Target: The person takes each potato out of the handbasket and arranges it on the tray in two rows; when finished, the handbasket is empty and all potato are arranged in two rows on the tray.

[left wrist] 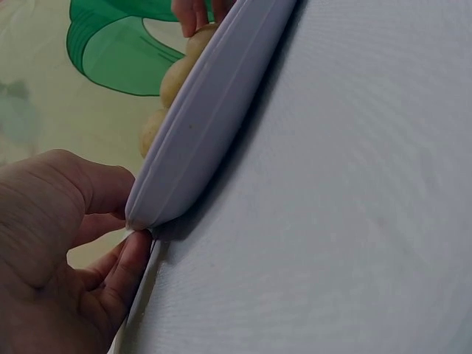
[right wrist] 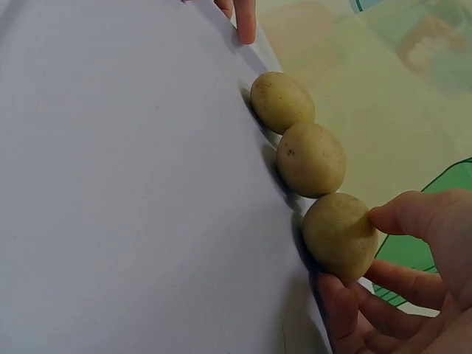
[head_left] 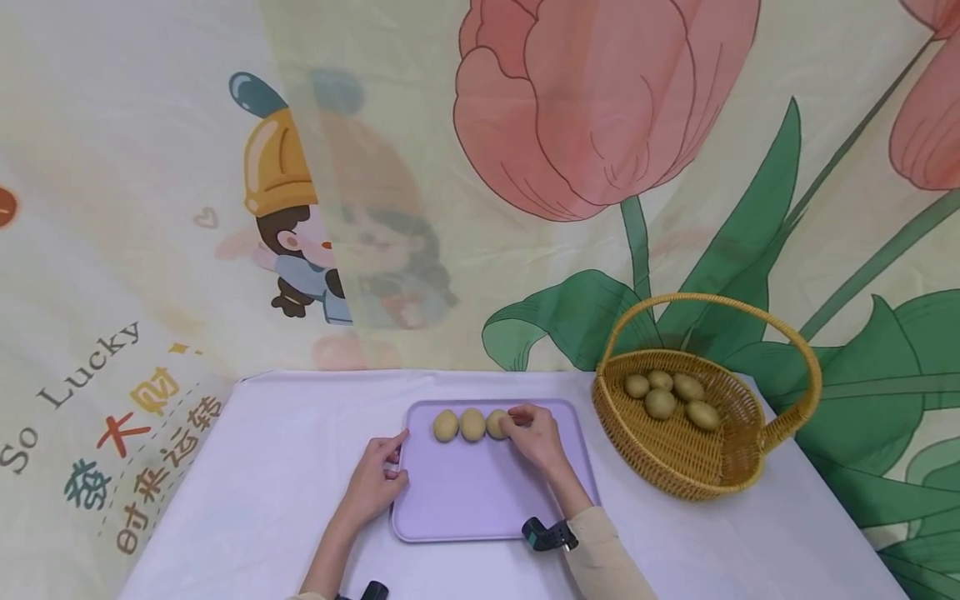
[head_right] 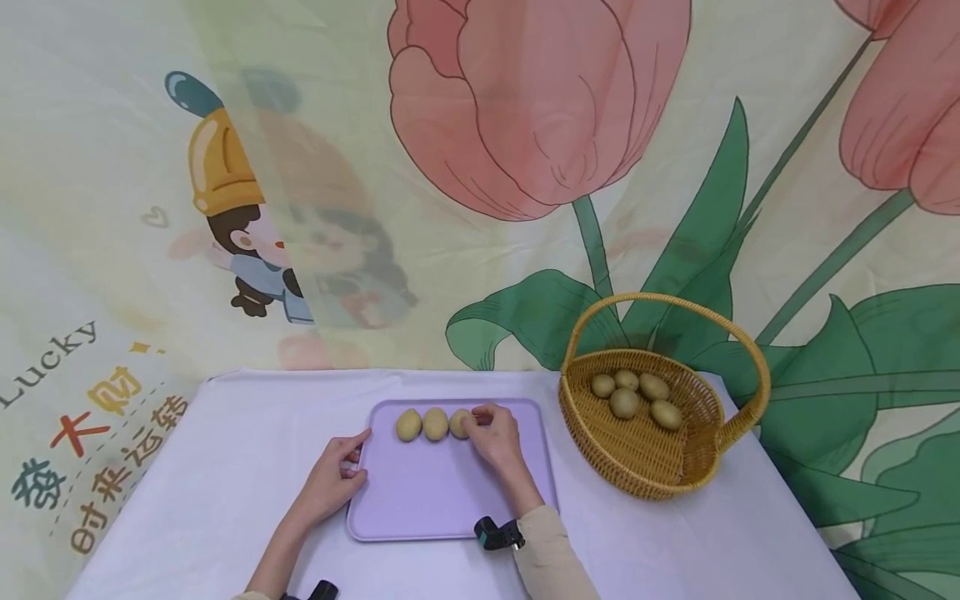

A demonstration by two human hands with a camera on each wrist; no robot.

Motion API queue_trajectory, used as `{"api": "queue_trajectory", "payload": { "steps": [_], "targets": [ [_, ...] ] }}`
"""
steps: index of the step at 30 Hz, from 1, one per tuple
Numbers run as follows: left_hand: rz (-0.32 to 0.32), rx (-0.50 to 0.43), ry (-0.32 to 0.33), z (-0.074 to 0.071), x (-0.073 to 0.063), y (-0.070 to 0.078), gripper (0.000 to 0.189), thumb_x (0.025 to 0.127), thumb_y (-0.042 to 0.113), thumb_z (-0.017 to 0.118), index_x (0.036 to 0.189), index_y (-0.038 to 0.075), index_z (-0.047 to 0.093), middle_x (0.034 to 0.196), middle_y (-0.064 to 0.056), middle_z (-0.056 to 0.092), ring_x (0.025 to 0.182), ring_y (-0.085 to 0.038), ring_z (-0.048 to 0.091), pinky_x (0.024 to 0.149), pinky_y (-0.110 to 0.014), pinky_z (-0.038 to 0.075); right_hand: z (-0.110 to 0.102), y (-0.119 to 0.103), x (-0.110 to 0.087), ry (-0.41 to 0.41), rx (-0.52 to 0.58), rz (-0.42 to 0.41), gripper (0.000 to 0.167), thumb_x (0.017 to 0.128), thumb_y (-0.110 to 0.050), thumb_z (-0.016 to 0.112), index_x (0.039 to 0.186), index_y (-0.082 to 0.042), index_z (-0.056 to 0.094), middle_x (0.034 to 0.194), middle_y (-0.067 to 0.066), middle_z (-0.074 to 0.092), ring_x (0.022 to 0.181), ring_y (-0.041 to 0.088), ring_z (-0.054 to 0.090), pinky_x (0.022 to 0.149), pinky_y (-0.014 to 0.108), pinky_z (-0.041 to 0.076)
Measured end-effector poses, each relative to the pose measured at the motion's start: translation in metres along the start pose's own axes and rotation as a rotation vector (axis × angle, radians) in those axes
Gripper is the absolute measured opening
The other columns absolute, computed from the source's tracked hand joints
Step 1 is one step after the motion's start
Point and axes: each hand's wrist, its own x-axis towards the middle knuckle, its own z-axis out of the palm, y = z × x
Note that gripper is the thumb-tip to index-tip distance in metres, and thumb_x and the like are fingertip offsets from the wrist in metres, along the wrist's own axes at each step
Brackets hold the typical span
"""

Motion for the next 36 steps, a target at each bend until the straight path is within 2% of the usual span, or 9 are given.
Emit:
{"api": "queue_trajectory", "payload": {
  "steps": [6, 11, 17, 25, 30, 36],
  "targets": [
    [0.023, -0.005, -0.001, 0.001, 0.0, 0.003, 0.06, 0.073, -0.01, 0.064, 0.132, -0.01, 0.056, 0.101, -0.013, 0.049, 0.081, -0.02, 0.055, 0.068, -0.021, 0.056, -0.005, -0.001, -0.002, 0.012, 0.011, -0.041, 0.029, 0.08, -0.019, 0.07, 0.096, 0.006, 0.071, 0.082, 0.011, 0.07, 0.079, 0.023, 0.064, 0.07, 0.033, 0.053],
    [0.017, -0.014, 0.004, 0.001, 0.001, 0.005, 0.06, 0.073, -0.01, 0.064, 0.132, -0.008, 0.056, 0.101, -0.013, 0.049, 0.082, -0.022, 0.056, 0.07, -0.02, 0.056, -0.009, 0.001, 0.002, 0.0, 0.002, -0.001, 0.031, 0.082, -0.017, 0.07, 0.102, 0.007, 0.071, 0.088, 0.015, 0.071, 0.084, 0.028, 0.066, 0.074, 0.036, 0.055],
    [0.024, -0.014, -0.005, 0.0, 0.001, 0.006, 0.06, 0.073, -0.011, 0.065, 0.133, -0.009, 0.055, 0.103, -0.014, 0.049, 0.085, -0.021, 0.055, 0.071, -0.022, 0.057, -0.023, 0.001, 0.007, 0.023, -0.025, 0.012, 0.028, 0.085, -0.014, 0.071, 0.104, 0.006, 0.071, 0.089, 0.014, 0.071, 0.082, 0.025, 0.067, 0.071, 0.032, 0.056],
    [0.022, -0.01, 0.004, 0.0, 0.0, 0.004, 0.06, 0.072, -0.011, 0.064, 0.132, -0.009, 0.056, 0.1, -0.013, 0.049, 0.083, -0.02, 0.055, 0.071, -0.021, 0.057, -0.063, -0.007, 0.006, 0.064, -0.04, -0.008, 0.029, 0.088, -0.011, 0.068, 0.108, 0.009, 0.069, 0.095, 0.021, 0.071, 0.088, 0.033, 0.068, 0.08, 0.04, 0.057],
    [0.003, 0.004, -0.01, 0.001, 0.0, 0.001, 0.06, 0.073, -0.01, 0.064, 0.133, -0.008, 0.056, 0.102, -0.013, 0.049, 0.084, -0.019, 0.055, 0.072, -0.021, 0.057, -0.094, -0.006, 0.005, 0.105, -0.04, -0.035, 0.027, 0.089, -0.01, 0.068, 0.109, 0.008, 0.069, 0.096, 0.022, 0.07, 0.088, 0.033, 0.066, 0.076, 0.03, 0.055],
    [-0.003, 0.019, -0.016, 0.0, 0.001, -0.001, 0.06, 0.074, -0.01, 0.064, 0.133, -0.008, 0.056, 0.102, -0.014, 0.049, 0.083, -0.019, 0.055, 0.072, -0.021, 0.057, -0.123, -0.003, 0.003, 0.096, -0.037, -0.057, 0.028, 0.092, -0.013, 0.066, 0.113, 0.005, 0.068, 0.103, 0.02, 0.069, 0.093, 0.029, 0.065, 0.075, 0.021, 0.052]
  ]
}}
